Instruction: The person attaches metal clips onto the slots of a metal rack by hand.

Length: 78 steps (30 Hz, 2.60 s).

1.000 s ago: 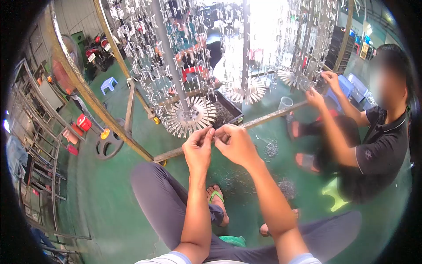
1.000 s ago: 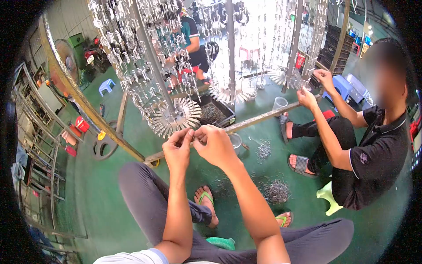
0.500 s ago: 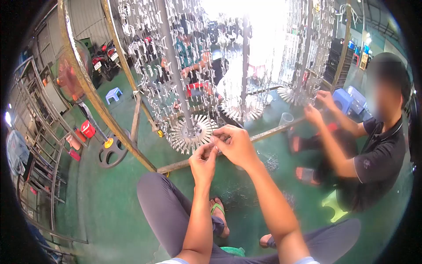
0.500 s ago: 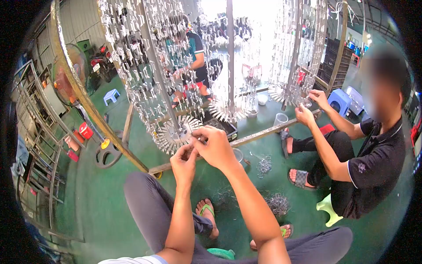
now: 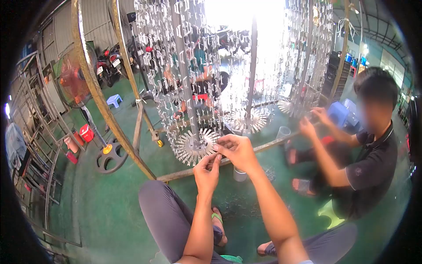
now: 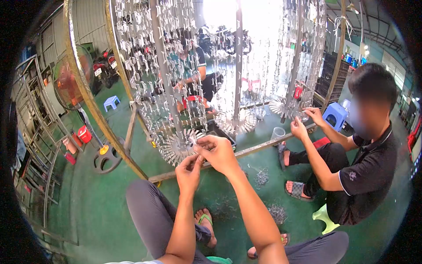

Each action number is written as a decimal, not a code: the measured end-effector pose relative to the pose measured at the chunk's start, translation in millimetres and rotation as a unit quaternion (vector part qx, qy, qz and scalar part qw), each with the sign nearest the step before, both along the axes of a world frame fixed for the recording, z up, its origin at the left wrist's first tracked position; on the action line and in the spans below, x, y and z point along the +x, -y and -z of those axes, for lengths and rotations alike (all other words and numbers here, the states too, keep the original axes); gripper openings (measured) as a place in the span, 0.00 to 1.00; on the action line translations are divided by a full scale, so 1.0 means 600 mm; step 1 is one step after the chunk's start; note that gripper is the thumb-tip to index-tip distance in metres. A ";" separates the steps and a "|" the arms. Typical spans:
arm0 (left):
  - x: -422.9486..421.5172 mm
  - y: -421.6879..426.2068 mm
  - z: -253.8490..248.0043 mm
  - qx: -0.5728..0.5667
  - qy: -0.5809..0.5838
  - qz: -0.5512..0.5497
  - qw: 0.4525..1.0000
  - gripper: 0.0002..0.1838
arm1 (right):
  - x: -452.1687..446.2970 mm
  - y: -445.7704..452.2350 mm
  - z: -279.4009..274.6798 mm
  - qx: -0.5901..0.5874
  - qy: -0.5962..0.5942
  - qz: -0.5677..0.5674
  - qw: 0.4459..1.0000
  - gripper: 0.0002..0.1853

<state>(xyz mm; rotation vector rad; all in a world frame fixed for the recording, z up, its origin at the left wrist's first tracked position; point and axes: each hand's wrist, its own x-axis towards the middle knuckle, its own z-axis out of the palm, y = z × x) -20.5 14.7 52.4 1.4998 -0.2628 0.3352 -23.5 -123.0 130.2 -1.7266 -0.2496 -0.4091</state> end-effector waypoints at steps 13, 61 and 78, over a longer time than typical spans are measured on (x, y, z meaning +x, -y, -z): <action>0.000 -0.016 0.016 0.002 0.010 0.029 1.000 0.15 | -0.004 -0.012 0.011 -0.066 0.051 0.051 0.995 0.12; 0.011 0.004 -0.015 0.116 0.095 -0.024 0.988 0.15 | -0.023 0.112 0.095 -0.042 -0.120 -0.096 0.987 0.14; 0.021 0.009 -0.010 0.066 0.084 -0.016 0.994 0.11 | -0.107 0.252 0.714 -0.587 -0.246 -0.164 0.754 0.04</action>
